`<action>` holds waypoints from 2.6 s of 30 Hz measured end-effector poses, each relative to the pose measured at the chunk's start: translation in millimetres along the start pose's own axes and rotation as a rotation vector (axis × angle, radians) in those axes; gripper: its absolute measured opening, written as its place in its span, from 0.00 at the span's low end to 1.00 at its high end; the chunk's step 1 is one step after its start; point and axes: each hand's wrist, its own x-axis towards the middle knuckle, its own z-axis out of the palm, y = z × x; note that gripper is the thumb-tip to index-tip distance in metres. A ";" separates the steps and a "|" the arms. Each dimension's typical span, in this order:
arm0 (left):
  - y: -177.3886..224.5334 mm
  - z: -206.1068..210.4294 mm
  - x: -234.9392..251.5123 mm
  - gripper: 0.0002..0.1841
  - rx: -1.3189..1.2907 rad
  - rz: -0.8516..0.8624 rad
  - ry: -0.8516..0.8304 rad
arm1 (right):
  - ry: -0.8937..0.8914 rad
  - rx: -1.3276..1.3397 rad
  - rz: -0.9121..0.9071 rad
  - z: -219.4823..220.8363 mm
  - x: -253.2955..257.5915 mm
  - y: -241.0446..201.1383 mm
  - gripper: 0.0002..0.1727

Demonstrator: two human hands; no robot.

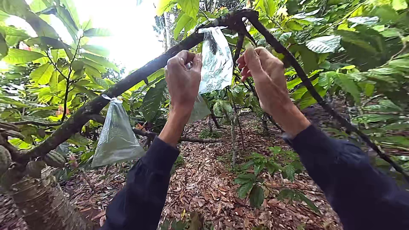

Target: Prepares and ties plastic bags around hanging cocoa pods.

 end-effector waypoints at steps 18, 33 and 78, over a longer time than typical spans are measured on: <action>4.6 9.1 -23.1 0.17 0.074 0.059 -0.316 | 0.071 0.302 0.053 42.1 9.8 21.6 0.13; 0.7 13.2 -33.2 0.16 0.013 0.183 -0.336 | 0.011 0.263 0.052 26.2 -0.7 13.8 0.11; 12.7 -5.1 -65.3 0.13 0.243 0.177 -0.017 | 0.177 -0.233 0.047 -12.2 -24.1 1.5 0.15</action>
